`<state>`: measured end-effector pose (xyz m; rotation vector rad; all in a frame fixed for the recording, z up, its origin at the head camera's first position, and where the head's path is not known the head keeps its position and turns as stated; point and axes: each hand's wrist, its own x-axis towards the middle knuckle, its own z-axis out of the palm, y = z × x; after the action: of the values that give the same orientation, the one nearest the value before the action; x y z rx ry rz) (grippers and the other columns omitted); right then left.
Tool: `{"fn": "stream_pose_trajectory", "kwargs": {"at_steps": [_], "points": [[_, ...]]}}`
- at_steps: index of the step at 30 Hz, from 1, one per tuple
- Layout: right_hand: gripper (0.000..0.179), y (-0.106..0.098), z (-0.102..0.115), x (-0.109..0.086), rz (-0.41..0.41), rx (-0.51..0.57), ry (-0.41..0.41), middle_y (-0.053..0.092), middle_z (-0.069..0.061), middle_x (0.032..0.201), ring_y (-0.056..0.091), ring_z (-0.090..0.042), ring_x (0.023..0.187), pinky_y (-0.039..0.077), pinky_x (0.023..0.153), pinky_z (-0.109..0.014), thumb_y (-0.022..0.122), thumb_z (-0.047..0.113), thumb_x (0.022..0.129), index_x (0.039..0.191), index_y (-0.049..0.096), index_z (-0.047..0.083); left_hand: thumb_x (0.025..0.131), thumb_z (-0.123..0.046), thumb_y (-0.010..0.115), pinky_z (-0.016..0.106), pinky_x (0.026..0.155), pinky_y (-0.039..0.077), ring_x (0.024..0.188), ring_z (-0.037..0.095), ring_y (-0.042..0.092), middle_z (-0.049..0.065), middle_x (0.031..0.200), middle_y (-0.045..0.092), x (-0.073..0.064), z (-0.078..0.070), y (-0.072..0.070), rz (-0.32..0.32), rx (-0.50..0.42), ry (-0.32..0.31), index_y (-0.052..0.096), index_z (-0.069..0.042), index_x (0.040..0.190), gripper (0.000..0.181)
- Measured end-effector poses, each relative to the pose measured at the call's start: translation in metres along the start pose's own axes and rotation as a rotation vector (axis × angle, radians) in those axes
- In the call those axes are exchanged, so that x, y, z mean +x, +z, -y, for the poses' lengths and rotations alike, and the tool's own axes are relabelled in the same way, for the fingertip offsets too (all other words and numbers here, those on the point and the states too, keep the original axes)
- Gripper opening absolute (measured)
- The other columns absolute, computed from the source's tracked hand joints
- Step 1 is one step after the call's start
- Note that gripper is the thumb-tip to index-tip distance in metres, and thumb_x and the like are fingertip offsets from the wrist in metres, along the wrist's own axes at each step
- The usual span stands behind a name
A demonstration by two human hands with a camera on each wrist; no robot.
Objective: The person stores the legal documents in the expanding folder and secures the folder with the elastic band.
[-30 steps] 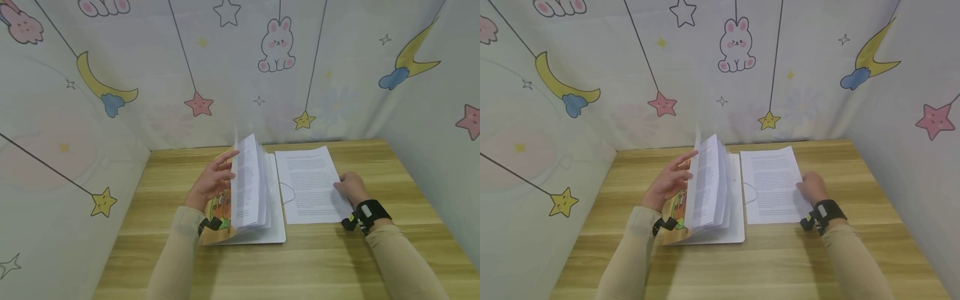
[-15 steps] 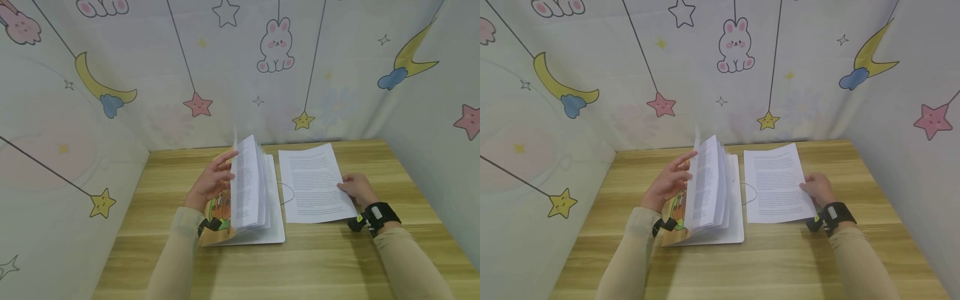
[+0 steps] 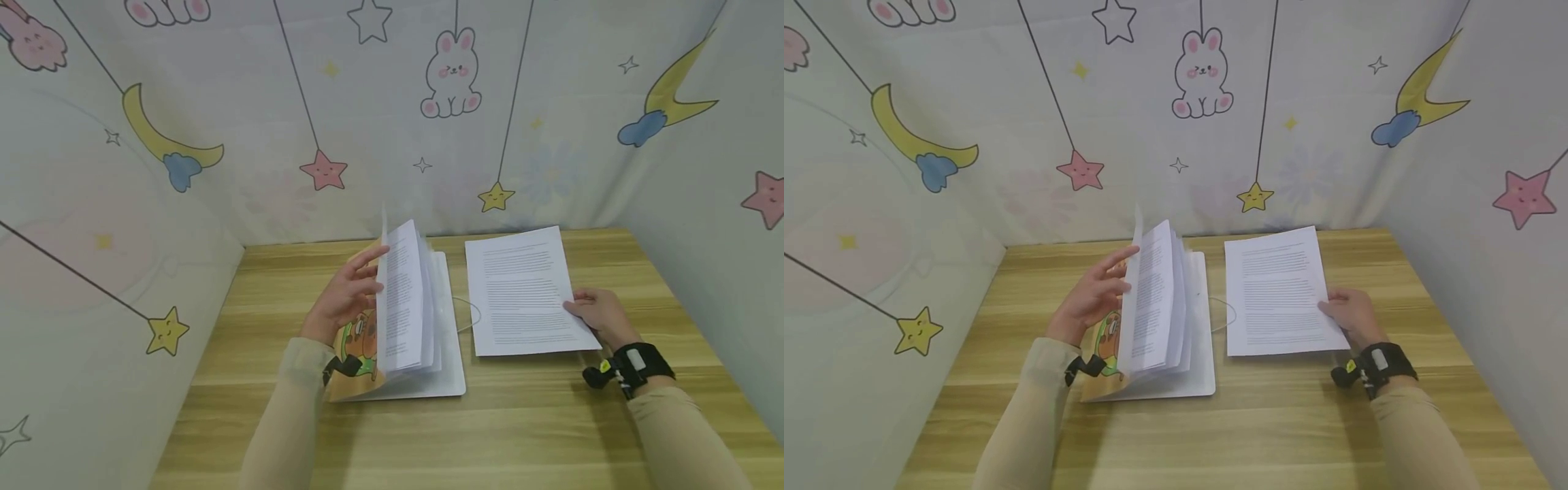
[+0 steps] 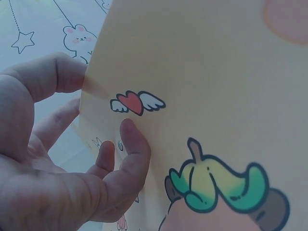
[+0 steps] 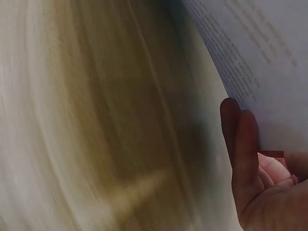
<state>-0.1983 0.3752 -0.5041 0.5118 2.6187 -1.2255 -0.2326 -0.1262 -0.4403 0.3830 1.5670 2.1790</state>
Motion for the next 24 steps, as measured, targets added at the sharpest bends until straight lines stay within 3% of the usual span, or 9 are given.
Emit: {"fn": "stream_pose_trajectory", "kwargs": {"at_steps": [6,15,24], "points": [[0.052,-0.009,-0.01,-0.001,-0.024,0.034,0.014,0.06,-0.034,0.132,0.063,-0.029,0.096,0.053,0.067,-0.028,0.065,0.019,0.104,0.143,0.049,-0.012,0.094,0.011,0.055,0.041,0.083,0.054,0.124,0.046,0.045,0.037,0.153,0.035,0.0,0.0,0.001,0.002,0.002,0.001,0.038,-0.01,0.162,0.073],[0.059,-0.019,-0.01,-0.009,-0.06,0.085,0.041,0.055,-0.036,0.141,0.064,-0.027,0.101,0.054,0.067,-0.026,0.064,0.023,0.105,0.148,0.046,-0.012,0.095,0.011,0.054,0.044,0.086,0.053,0.125,0.046,0.045,0.036,0.154,0.036,-0.001,-0.001,0.002,-0.003,0.011,-0.005,0.042,-0.013,0.16,0.071],[0.065,-0.012,-0.003,-0.01,-0.065,0.132,0.04,0.053,-0.034,0.147,0.063,-0.033,0.115,0.055,0.068,-0.024,0.064,0.03,0.105,0.153,0.044,-0.009,0.095,0.01,0.055,0.045,0.088,0.053,0.126,0.046,0.045,0.035,0.154,0.036,-0.001,-0.001,0.001,-0.002,0.008,-0.005,0.051,-0.02,0.155,0.068]]}}
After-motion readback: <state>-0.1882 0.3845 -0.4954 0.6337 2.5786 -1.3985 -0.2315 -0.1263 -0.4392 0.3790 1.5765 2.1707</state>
